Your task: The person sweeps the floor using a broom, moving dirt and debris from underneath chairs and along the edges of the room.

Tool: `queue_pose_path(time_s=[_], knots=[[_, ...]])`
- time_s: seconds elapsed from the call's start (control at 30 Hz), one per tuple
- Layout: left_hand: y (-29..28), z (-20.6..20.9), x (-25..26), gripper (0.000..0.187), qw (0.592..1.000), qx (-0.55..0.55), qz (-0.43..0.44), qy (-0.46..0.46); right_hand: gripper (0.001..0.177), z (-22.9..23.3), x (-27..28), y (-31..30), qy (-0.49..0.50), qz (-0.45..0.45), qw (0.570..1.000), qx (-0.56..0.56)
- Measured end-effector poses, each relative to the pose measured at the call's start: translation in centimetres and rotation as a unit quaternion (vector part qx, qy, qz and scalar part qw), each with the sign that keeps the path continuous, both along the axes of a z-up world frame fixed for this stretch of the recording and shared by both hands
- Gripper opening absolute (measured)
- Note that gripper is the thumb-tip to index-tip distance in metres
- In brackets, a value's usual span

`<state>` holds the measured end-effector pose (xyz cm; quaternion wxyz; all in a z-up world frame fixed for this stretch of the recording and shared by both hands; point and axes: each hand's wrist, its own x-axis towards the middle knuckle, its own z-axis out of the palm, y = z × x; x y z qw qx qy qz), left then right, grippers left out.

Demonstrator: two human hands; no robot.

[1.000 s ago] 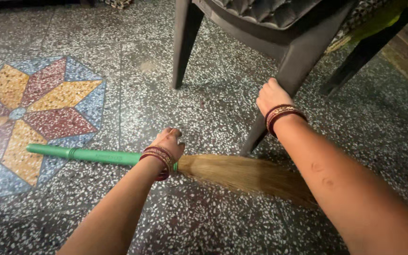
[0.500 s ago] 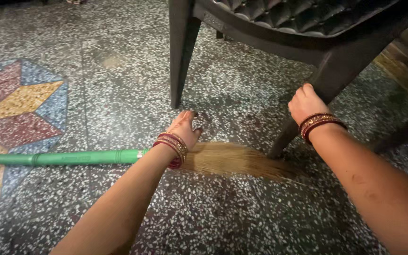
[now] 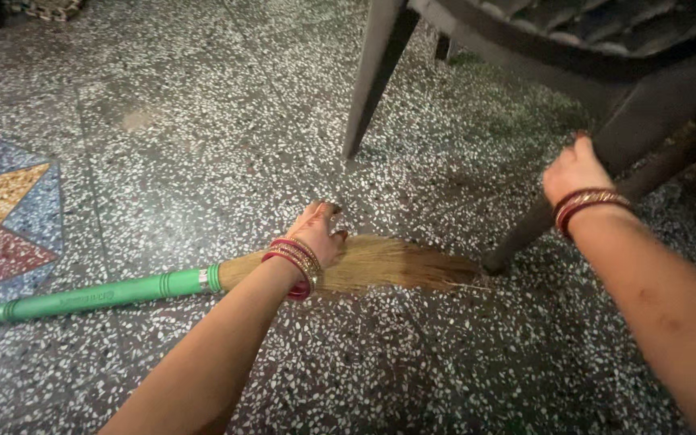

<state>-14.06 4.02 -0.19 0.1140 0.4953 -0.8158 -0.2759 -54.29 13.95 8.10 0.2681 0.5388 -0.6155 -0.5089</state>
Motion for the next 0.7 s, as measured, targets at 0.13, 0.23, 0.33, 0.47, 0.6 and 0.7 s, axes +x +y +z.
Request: queue_pose_path(time_s=[0.13,0.23,0.33,0.47,0.6,0.7], knots=[[0.3,-0.7,-0.2,0.056,1.0,0.008,-0.006,-0.004,0.031,0.0,-1.6,-1.6,-0.009,0.011,0.999,-0.037],[0.5,-0.8,-0.6,0.055,1.0,0.022,-0.014,-0.016,0.03,0.1,-3.0,-2.5,-0.008,0.011,0.999,-0.035],[0.4,0.3,-1.2,0.053,0.999,0.042,-0.014,0.0,0.029,0.5,-4.5,-3.0,-0.009,0.01,0.999,-0.04],[0.4,1.9,-3.1,0.054,0.999,0.035,-0.019,0.006,0.037,0.8,-5.7,-3.7,0.024,-0.015,1.0,-0.001],[-0.1,3.3,-5.7,0.053,0.998,0.052,-0.03,-0.009,0.03,0.9,-7.8,-4.2,0.01,-0.005,1.0,-0.025],[-0.7,4.1,-7.4,0.049,0.998,0.025,-0.054,0.002,0.03,0.7,-9.5,-4.7,0.019,0.003,0.999,-0.032]])
